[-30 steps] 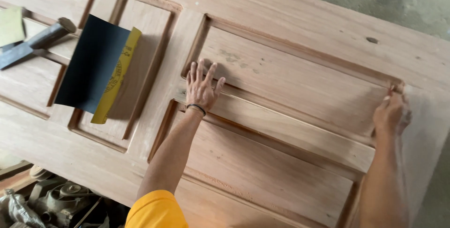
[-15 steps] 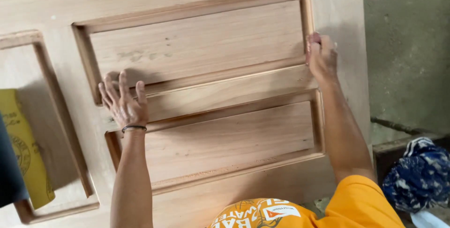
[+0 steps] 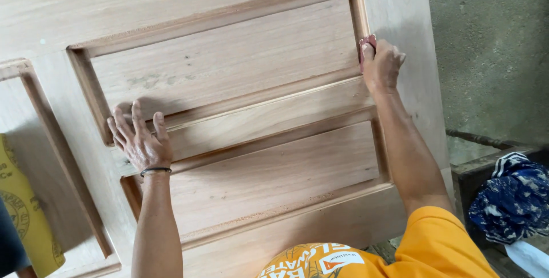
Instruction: Sanding a wooden door by hand using sandpaper to smooth the surface and grooves
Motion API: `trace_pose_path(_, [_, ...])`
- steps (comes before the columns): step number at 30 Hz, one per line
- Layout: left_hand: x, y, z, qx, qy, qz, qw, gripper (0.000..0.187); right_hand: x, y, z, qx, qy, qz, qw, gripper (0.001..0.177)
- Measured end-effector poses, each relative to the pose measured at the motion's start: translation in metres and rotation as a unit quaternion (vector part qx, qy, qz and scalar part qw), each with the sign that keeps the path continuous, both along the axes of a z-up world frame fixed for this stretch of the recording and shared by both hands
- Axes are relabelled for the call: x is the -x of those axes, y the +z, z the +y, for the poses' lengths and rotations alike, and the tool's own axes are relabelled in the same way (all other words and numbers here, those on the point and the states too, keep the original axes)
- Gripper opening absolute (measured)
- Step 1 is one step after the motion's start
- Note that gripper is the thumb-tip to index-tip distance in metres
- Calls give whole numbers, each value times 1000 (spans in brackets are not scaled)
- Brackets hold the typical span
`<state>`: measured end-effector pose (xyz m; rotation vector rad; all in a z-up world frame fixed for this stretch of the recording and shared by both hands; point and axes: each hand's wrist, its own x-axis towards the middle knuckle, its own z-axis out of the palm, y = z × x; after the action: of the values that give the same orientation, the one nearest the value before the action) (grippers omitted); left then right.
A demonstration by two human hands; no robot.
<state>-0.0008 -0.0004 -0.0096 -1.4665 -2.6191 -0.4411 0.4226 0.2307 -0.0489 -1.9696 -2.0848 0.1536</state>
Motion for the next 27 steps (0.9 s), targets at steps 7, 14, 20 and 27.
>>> trace_pose_path(7, [-6, 7, 5, -37, -18, -19, 999, 42, 45, -9, 69, -102, 48, -40, 993, 8])
trace_pose_path(14, [-10, 15, 7, -47, -30, -21, 998, 41, 27, -7, 48, -133, 123, -116, 977, 8])
trace_pose_path(20, [-6, 11, 6, -27, -18, -38, 999, 41, 45, 11, 55, -143, 124, -100, 977, 3])
trace_pose_path(27, [-6, 11, 7, -22, -6, -67, 998, 42, 36, 6, 56, -97, 129, -128, 979, 10])
